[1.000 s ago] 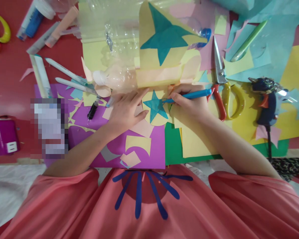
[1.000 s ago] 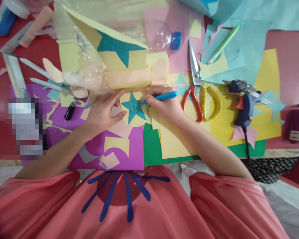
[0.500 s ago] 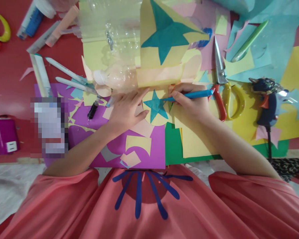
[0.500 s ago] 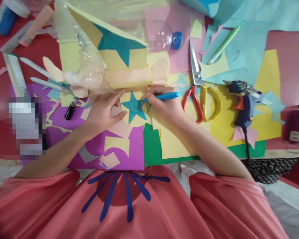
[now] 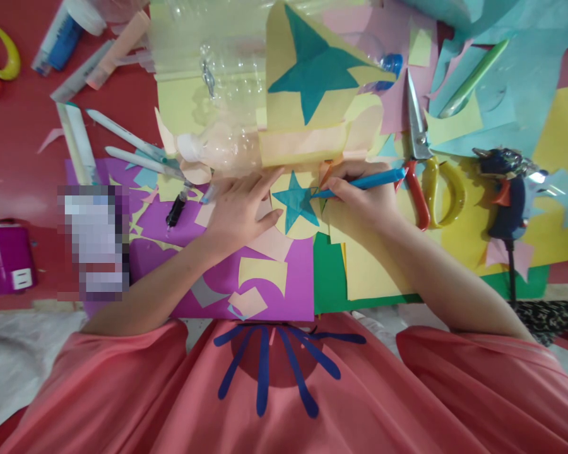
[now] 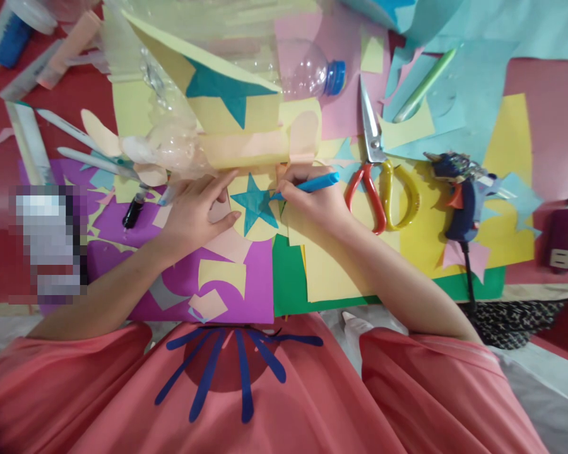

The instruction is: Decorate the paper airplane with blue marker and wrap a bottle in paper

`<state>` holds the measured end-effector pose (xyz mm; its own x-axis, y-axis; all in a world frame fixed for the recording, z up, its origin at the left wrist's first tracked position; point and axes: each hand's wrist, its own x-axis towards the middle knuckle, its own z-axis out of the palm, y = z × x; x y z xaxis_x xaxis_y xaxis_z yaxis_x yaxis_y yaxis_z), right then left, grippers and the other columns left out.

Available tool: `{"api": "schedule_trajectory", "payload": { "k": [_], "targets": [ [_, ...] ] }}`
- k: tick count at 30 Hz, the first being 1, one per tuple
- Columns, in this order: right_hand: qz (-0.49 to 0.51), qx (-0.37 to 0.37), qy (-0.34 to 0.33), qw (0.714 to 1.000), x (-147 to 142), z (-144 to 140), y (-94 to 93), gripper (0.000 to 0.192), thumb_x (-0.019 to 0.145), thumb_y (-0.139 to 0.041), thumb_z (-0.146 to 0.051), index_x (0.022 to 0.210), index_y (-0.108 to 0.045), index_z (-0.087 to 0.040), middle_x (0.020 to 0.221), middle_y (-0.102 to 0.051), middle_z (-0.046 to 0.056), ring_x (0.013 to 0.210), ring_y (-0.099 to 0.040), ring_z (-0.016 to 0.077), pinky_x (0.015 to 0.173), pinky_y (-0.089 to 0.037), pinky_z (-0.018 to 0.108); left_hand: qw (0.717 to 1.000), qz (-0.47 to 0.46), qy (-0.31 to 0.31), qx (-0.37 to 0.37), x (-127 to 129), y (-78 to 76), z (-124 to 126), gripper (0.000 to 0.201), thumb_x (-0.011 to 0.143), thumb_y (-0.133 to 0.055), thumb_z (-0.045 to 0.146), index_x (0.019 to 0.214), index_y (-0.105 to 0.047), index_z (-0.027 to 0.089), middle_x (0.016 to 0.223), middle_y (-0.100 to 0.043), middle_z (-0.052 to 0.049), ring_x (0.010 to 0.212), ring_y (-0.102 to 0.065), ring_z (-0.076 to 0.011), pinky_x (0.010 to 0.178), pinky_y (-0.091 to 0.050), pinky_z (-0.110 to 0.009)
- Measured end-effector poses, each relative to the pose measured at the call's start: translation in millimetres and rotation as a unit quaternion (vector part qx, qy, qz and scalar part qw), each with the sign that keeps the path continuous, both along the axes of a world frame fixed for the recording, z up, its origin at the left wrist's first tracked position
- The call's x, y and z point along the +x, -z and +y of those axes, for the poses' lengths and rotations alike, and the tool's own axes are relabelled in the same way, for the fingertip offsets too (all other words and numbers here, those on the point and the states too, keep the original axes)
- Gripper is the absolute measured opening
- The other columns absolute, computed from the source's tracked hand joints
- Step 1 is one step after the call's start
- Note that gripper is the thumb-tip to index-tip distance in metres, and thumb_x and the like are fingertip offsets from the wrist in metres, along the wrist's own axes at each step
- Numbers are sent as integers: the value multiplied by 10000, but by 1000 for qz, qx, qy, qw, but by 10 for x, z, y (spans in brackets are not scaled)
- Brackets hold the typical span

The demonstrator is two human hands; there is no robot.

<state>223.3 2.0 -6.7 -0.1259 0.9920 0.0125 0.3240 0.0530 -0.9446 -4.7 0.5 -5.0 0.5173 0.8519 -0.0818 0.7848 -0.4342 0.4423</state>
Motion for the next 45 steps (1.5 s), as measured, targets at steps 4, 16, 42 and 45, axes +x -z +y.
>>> {"api": "schedule_trajectory", "payload": {
  "k": [4,16,42,45],
  "targets": [
    [6,1,8,1000,7,-7,4,212,783,-580,-144,586,-573,-222,585,-555,-25,560,-519,112,572,-466,298,1000,9,0,-2,3,-3,1,584,899,-536,299,1466,-420,218,1024,-672,-73,1012,-625,-263,937,-417,-391],
    [3,23,20,1000,4,-20,0,217,798,-582,-168,588,-557,-220,582,-541,-24,540,-485,104,553,-438,288,1000,12,-1,-13,20,-22,3,581,897,-536,294,1458,-437,181,1066,-674,-94,1034,-625,-273,953,-411,-398],
    [1,95,11,995,10,-12,60,229,768,-539,-73,586,-563,-210,579,-589,-38,532,-532,85,531,-461,250,1000,4,5,2,4,19,0,572,906,-557,299,1452,-422,194,1104,-674,-85,1070,-628,-270,950,-412,-380],
    [10,100,2,995,8,-6,60,231,763,-535,-76,577,-562,-211,581,-606,-38,531,-549,87,527,-464,250,1000,4,6,2,3,16,0,570,908,-556,305,1451,-421,197,1086,-675,-82,1061,-631,-270,953,-413,-386]
  ]
}}
